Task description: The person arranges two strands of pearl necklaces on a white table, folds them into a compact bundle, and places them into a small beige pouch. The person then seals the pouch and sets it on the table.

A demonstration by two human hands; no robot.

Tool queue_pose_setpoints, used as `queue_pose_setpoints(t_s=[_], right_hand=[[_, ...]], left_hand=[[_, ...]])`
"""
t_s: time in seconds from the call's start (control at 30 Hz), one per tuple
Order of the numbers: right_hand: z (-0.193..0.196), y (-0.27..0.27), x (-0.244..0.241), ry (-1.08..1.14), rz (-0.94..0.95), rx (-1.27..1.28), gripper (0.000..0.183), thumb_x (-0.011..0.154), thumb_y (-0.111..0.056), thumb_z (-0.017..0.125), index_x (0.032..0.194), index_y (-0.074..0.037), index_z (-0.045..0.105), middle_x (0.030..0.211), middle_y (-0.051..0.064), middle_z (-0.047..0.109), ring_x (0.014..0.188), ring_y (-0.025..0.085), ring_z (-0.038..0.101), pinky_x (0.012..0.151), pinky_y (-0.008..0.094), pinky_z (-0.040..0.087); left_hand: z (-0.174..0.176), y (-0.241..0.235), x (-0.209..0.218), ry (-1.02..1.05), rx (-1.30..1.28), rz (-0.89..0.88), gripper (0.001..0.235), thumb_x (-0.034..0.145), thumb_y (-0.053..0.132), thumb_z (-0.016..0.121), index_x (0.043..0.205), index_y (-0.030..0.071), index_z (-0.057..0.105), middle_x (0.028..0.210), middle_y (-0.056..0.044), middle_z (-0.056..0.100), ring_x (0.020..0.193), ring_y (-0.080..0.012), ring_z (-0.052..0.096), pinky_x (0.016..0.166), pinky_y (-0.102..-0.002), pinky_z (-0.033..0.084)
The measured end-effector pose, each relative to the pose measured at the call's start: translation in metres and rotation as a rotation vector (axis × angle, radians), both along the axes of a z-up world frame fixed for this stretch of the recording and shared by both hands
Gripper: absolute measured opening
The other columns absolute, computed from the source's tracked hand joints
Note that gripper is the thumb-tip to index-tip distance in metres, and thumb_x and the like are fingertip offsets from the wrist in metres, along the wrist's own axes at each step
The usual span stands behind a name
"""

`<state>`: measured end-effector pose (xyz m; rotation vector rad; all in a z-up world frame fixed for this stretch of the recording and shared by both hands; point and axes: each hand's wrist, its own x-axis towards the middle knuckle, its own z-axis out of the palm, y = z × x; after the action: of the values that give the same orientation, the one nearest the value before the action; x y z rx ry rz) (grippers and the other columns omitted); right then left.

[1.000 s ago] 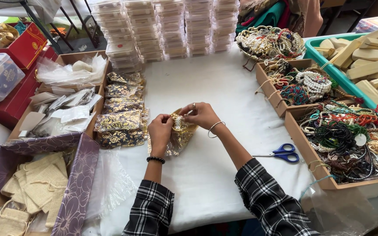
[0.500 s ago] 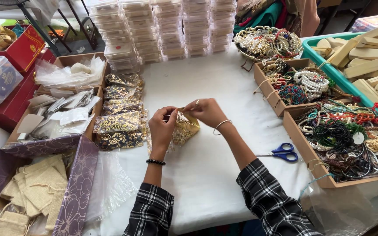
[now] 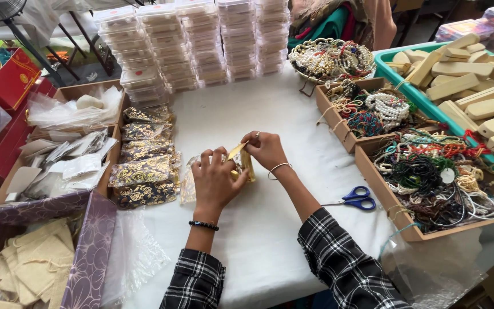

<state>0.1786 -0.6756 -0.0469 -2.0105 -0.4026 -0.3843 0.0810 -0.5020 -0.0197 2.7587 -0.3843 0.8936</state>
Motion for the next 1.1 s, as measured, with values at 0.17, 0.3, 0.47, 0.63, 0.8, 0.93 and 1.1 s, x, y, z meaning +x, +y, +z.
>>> queue_pose_setpoints(t_s=[0.17, 0.3, 0.47, 0.63, 0.8, 0.93, 1.1], right_hand=[[0.017, -0.017, -0.003, 0.014, -0.088, 0.076, 0.021, 0.082, -0.005, 0.068, 0.1, -0.008, 0.079, 0.078, 0.006, 0.076, 0.07, 0.011, 0.073, 0.071, 0.026, 0.061], [0.018, -0.035, -0.001, 0.033, -0.161, 0.104, 0.021, 0.081, -0.008, 0.07, 0.099, -0.009, 0.08, 0.073, 0.005, 0.074, 0.064, 0.009, 0.068, 0.065, 0.025, 0.057], [0.017, -0.053, -0.005, 0.142, -0.118, 0.144, 0.016, 0.084, -0.01, 0.071, 0.097, -0.007, 0.08, 0.074, 0.003, 0.073, 0.062, 0.008, 0.064, 0.061, 0.024, 0.055], [0.023, -0.07, -0.015, 0.312, 0.08, 0.4, 0.016, 0.087, -0.01, 0.069, 0.099, -0.003, 0.077, 0.082, 0.004, 0.074, 0.065, 0.009, 0.063, 0.063, 0.025, 0.055], [0.027, -0.077, -0.024, 0.305, 0.438, 0.546, 0.035, 0.08, -0.005, 0.063, 0.113, 0.0, 0.073, 0.109, 0.006, 0.075, 0.102, 0.016, 0.069, 0.094, 0.03, 0.056], [0.055, -0.058, -0.049, 0.292, 0.492, 0.325, 0.051, 0.074, -0.006, 0.073, 0.124, -0.008, 0.064, 0.124, -0.002, 0.068, 0.12, 0.013, 0.06, 0.098, 0.032, 0.051], [-0.002, -0.062, -0.012, 0.242, 0.497, 0.312, 0.023, 0.091, -0.013, 0.079, 0.111, -0.005, 0.072, 0.109, 0.003, 0.074, 0.107, 0.013, 0.067, 0.098, 0.03, 0.055]], left_hand=[[0.018, 0.001, -0.012, 0.021, 0.037, -0.218, 0.051, 0.068, 0.064, 0.08, 0.085, 0.016, 0.078, 0.125, -0.004, 0.057, 0.125, -0.0291, 0.041, 0.093, -0.053, 0.036], [0.021, -0.001, -0.017, 0.085, 0.053, -0.298, 0.049, 0.055, 0.052, 0.089, 0.088, 0.018, 0.077, 0.126, -0.001, 0.056, 0.128, -0.029, 0.038, 0.095, -0.056, 0.035], [-0.005, 0.006, 0.002, 0.098, -0.044, -0.275, 0.028, 0.074, 0.031, 0.086, 0.094, 0.015, 0.074, 0.119, -0.003, 0.062, 0.117, -0.0272, 0.053, 0.089, -0.049, 0.047], [0.005, 0.011, -0.003, 0.025, -0.299, -0.37, 0.017, 0.087, 0.015, 0.074, 0.1, 0.006, 0.066, 0.101, -0.008, 0.069, 0.087, -0.0269, 0.068, 0.08, -0.044, 0.055], [0.015, 0.01, -0.008, 0.02, -0.772, -0.395, 0.01, 0.093, 0.008, 0.064, 0.091, 0.001, 0.057, 0.089, -0.009, 0.068, 0.076, -0.0144, 0.067, 0.048, -0.03, 0.052], [0.0, 0.015, 0.001, 0.052, -0.966, -0.462, 0.014, 0.099, 0.01, 0.061, 0.089, 0.002, 0.055, 0.08, -0.003, 0.065, 0.073, -0.0053, 0.063, 0.051, -0.024, 0.046], [-0.01, 0.019, 0.006, 0.021, -1.066, -0.537, 0.015, 0.103, 0.014, 0.061, 0.094, 0.005, 0.054, 0.075, 0.003, 0.057, 0.068, -0.0009, 0.052, 0.058, -0.018, 0.042]])
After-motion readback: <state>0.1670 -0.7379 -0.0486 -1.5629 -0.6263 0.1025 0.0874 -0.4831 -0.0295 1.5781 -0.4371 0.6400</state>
